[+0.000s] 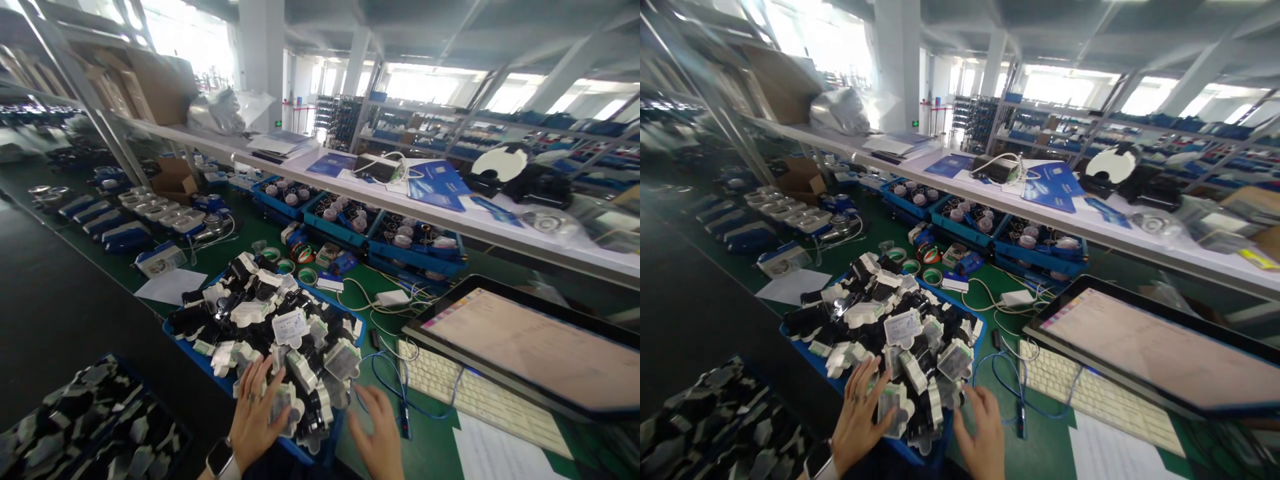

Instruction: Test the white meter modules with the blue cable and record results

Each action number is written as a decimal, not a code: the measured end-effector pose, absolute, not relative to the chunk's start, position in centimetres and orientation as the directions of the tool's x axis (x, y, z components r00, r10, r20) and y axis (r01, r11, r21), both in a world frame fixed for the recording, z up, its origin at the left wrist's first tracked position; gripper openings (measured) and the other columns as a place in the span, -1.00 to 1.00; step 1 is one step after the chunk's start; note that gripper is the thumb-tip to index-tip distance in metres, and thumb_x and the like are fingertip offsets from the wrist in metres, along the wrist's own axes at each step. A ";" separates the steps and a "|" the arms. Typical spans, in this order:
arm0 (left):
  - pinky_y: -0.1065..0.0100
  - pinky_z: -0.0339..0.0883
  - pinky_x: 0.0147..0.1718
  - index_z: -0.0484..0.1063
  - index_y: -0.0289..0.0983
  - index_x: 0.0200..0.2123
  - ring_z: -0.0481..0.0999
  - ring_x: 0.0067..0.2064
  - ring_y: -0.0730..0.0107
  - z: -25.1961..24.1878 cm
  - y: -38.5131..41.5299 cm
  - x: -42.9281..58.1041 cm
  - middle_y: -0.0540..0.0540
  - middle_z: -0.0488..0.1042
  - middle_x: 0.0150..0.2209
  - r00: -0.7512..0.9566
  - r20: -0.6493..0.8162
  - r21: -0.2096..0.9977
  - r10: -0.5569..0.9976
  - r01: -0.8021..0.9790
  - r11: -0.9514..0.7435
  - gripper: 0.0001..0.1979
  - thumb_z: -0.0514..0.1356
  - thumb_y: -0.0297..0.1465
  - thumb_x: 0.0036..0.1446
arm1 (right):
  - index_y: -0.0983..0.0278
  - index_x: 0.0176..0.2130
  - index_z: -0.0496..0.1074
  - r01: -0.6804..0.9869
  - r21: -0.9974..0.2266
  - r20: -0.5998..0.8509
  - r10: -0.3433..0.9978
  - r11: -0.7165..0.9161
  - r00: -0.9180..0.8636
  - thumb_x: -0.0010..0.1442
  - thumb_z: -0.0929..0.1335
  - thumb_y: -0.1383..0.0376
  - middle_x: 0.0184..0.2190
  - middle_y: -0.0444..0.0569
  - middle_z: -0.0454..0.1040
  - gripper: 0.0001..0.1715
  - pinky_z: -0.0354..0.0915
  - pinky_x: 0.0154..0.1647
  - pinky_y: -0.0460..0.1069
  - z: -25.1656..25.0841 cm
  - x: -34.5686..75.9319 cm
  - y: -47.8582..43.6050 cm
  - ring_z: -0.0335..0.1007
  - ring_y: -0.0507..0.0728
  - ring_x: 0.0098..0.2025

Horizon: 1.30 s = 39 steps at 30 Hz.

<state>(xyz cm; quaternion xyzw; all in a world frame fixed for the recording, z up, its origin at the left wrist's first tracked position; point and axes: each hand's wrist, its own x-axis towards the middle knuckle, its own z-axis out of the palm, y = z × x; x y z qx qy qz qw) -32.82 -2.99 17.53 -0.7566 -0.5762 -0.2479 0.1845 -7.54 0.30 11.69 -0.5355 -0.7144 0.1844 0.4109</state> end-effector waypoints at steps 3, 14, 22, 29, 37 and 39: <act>-0.05 -0.01 0.16 -0.16 -0.22 0.29 -0.07 0.29 -0.08 19.6 -0.4 -32.1 -0.26 -0.17 0.32 0.105 0.639 0.054 0.762 0.982 -0.180 -0.25 0.12 -0.24 0.11 | 0.28 0.19 0.13 0.574 -0.743 0.438 0.898 0.345 0.028 0.20 0.24 0.08 0.15 0.18 0.17 -0.37 0.13 0.12 0.24 13.4 -8.6 3.9 0.07 0.30 0.19; 0.04 -0.02 0.16 0.01 -0.25 0.25 0.03 0.26 -0.02 20.2 3.2 -30.5 -0.26 0.05 0.26 0.105 0.592 0.017 0.799 0.990 -0.142 -0.30 0.12 -0.16 0.09 | 0.31 0.00 0.31 0.514 -0.714 0.492 0.863 0.475 -0.115 0.21 0.25 0.07 0.01 0.16 0.33 -0.53 0.16 0.10 0.21 14.3 -11.2 9.8 0.19 0.25 0.10; -0.07 -0.13 0.18 -0.20 -0.33 0.30 -0.11 0.30 -0.11 19.5 3.7 -30.9 -0.35 -0.12 0.31 0.100 0.546 0.010 0.832 0.992 -0.126 -0.07 0.13 -0.03 0.00 | 0.29 0.08 0.26 0.556 -0.673 0.535 0.840 0.488 -0.090 0.24 0.20 0.04 0.12 0.18 0.19 -0.47 0.07 0.14 0.29 13.1 -10.9 9.5 0.04 0.30 0.18; -0.08 -0.18 0.20 -0.16 -0.32 0.29 -0.19 0.32 -0.08 19.0 -0.1 -30.7 -0.30 -0.26 0.33 0.096 0.543 0.040 0.834 0.989 -0.140 -0.29 0.00 -0.14 0.17 | 0.24 0.27 -0.05 0.582 -0.652 0.541 0.836 0.485 -0.090 0.27 0.16 0.06 0.24 0.20 0.00 -0.32 -0.01 0.16 0.33 12.3 -10.7 8.4 -0.12 0.33 0.26; -0.03 -0.11 0.19 -0.09 -0.33 0.28 -0.17 0.32 -0.09 14.7 -4.1 -29.9 -0.28 -0.21 0.33 0.115 0.500 -0.001 0.858 0.991 -0.133 -0.32 0.03 -0.23 0.15 | 0.16 0.29 -0.10 0.622 -0.500 0.646 0.738 0.603 -0.196 0.27 0.16 0.09 0.32 0.11 -0.23 -0.33 -0.19 0.18 0.42 16.7 -12.9 8.6 -0.34 0.38 0.31; -0.05 -0.12 0.19 -0.06 -0.30 0.27 -0.15 0.31 -0.09 13.8 -4.0 -29.7 -0.27 -0.21 0.33 0.101 0.519 -0.027 0.849 0.994 -0.102 -0.34 0.04 -0.26 0.14 | 0.12 0.27 -0.02 0.593 -0.412 0.647 0.680 0.692 -0.344 0.25 0.19 0.10 0.32 0.07 -0.20 -0.35 -0.21 0.19 0.41 18.4 -14.7 9.4 -0.31 0.38 0.31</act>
